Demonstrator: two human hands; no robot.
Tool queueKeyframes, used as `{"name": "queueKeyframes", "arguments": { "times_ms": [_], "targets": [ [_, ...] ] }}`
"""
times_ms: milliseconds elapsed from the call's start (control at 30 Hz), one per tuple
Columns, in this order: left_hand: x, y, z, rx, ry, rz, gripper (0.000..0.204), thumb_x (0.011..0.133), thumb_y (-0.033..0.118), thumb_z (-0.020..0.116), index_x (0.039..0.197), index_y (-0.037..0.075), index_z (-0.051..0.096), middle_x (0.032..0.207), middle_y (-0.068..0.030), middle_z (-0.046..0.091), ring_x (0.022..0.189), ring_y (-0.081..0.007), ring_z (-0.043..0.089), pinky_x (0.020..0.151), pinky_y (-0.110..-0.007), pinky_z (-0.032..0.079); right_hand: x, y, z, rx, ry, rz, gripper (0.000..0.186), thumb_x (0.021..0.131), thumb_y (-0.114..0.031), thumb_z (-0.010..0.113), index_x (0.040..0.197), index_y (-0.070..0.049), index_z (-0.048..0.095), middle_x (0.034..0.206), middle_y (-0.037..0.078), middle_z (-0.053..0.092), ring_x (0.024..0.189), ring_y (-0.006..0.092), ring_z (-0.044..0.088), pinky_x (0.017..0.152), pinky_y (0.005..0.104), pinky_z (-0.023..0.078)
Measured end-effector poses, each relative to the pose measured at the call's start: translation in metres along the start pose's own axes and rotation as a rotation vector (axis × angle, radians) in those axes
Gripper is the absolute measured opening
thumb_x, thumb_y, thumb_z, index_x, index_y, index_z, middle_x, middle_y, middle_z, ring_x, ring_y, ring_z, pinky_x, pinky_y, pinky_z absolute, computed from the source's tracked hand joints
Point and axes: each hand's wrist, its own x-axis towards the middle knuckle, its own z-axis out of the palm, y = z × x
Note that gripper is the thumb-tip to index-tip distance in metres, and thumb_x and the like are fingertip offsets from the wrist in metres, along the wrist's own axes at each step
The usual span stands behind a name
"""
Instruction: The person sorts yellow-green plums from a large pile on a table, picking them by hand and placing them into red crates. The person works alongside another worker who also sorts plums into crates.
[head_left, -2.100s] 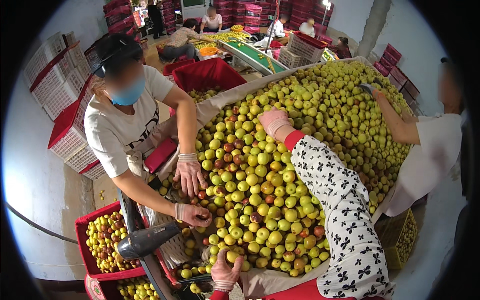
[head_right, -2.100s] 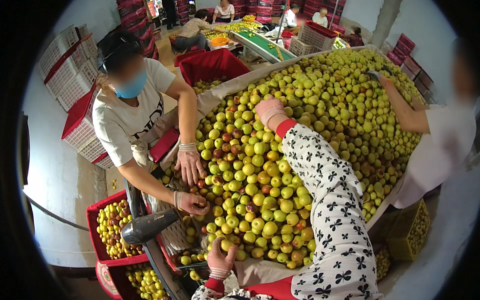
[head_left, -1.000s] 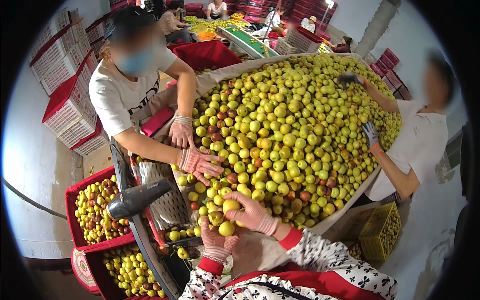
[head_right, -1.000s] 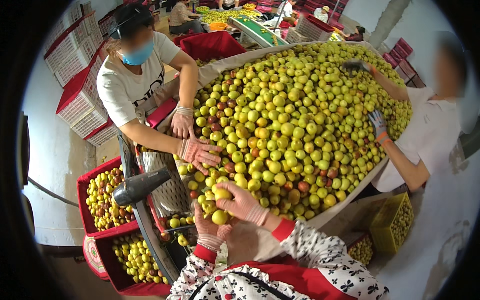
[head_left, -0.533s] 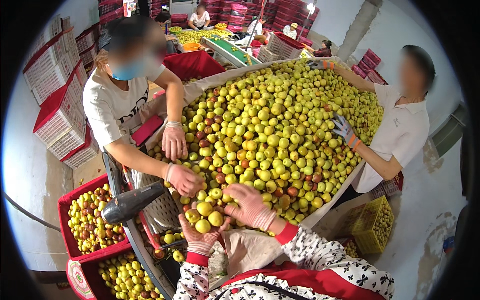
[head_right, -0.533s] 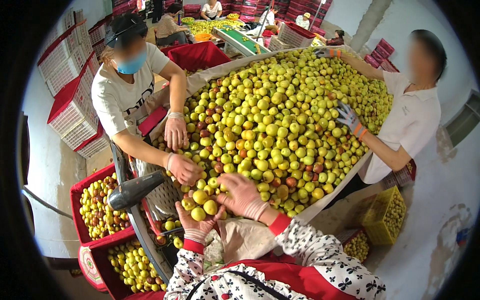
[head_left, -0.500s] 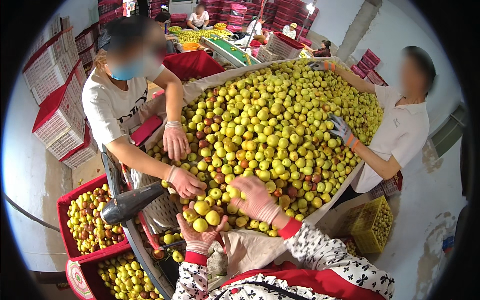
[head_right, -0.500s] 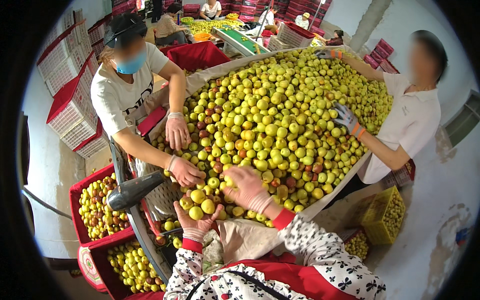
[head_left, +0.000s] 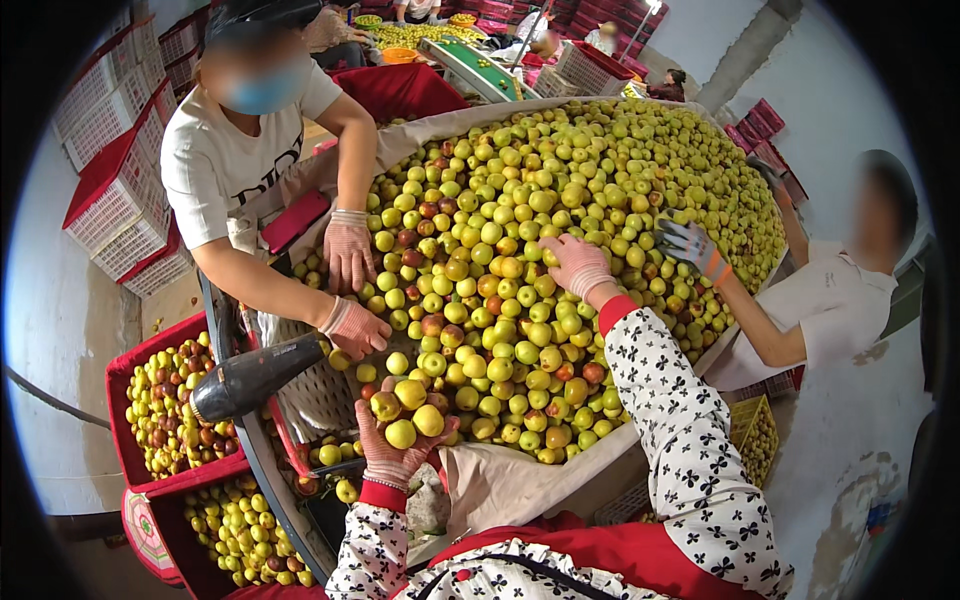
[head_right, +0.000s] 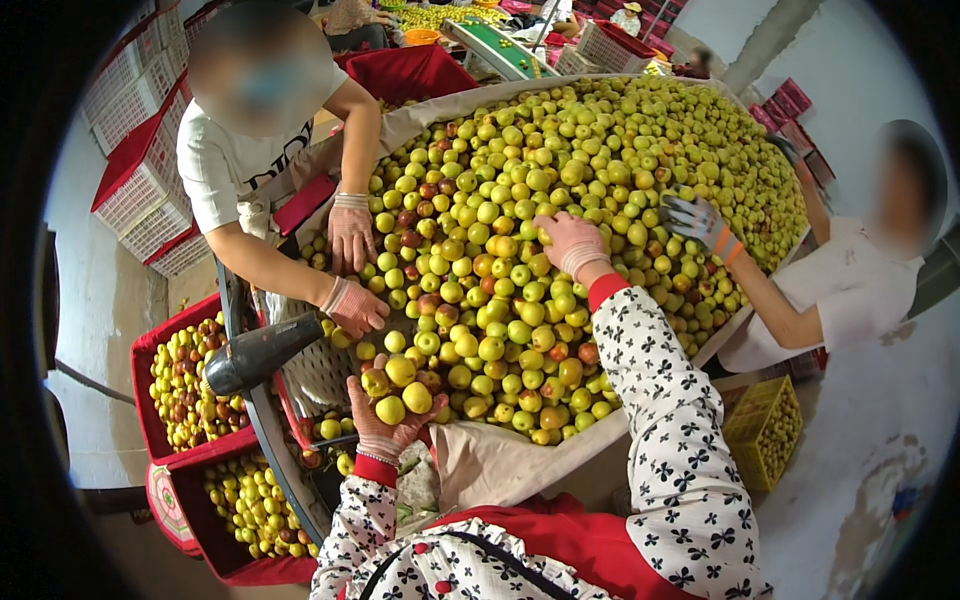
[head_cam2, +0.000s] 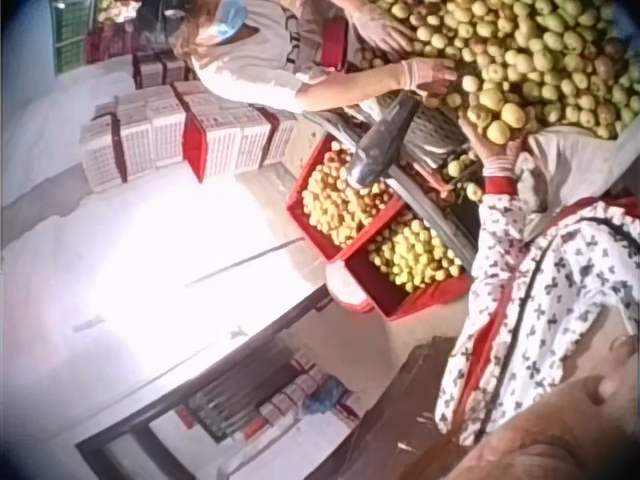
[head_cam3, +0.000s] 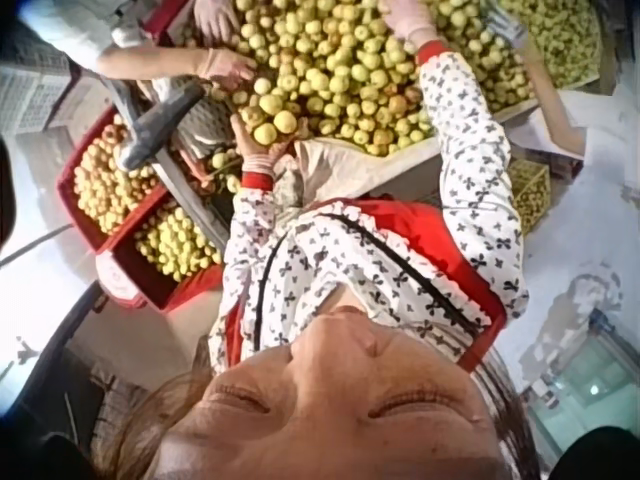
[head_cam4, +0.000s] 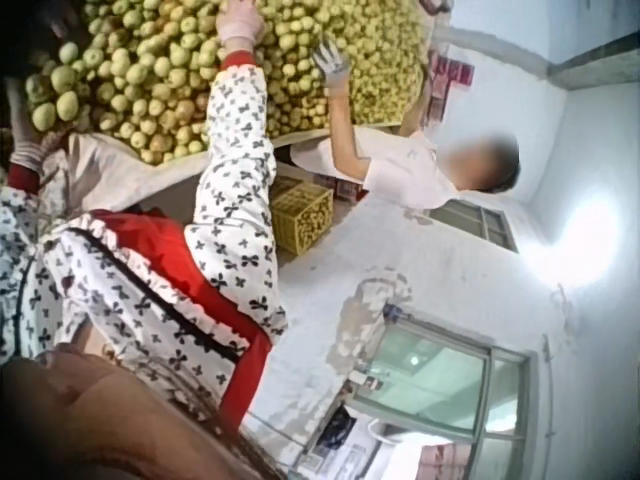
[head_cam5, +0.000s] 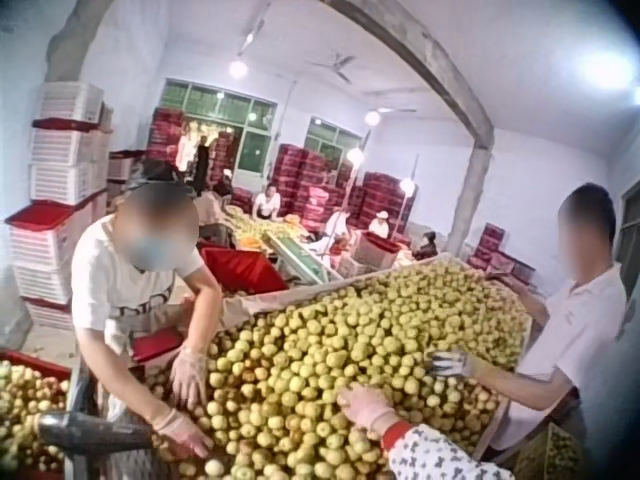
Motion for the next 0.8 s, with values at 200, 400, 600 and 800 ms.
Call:
{"name": "queueKeyframes", "arguments": {
  "times_ms": [200,400,600,800],
  "targets": [
    [0.001,0.003,-0.003,-0.074,-0.021,-0.057,0.076,0.09,0.075,0.042,0.149,0.029,0.033,0.14,-0.0128,0.049,0.115,-0.0433,0.057,0.092,-0.073,0.046,-0.029,-0.036,-0.011,0.666,0.169,-0.103,0.051,0.081,-0.025,0.073,0.129,-0.019,0.053,0.13,0.015,0.058,0.116,0.0351,0.059,0.103,0.0422,0.048],
    [0.004,0.006,-0.012,-0.079,-0.033,-0.069,0.074,0.089,0.071,0.049,0.148,0.027,0.036,0.146,-0.0122,0.046,0.122,-0.0427,0.055,0.093,-0.074,0.045,-0.136,-0.154,-0.003,1.06,0.015,-0.542,0.052,0.078,-0.021,0.077,0.125,-0.01,0.056,0.119,0.016,0.062,0.11,0.0353,0.061,0.095,0.0416,0.05],
    [0.009,0.006,-0.024,-0.113,0.116,0.006,0.072,0.087,0.071,0.055,0.134,0.016,0.055,0.133,-0.0103,0.06,0.119,-0.033,0.06,0.099,-0.051,0.051,-0.158,-0.214,0.027,0.763,0.118,-0.715,0.065,0.077,-0.033,0.076,0.137,-0.018,0.053,0.139,0.005,0.053,0.129,0.031,0.045,0.111,0.0433,0.038],
    [0.004,0.01,-0.035,-0.276,-0.004,-0.039,0.074,0.087,0.073,0.052,0.137,0.019,0.054,0.14,-0.0122,0.055,0.129,-0.0363,0.052,0.105,-0.06,0.042,-0.158,-0.218,0.004,0.79,0.072,-0.773,0.069,0.076,-0.035,0.079,0.137,-0.013,0.054,0.139,0.009,0.053,0.129,0.0324,0.046,0.11,0.0429,0.038]
  ]
}}
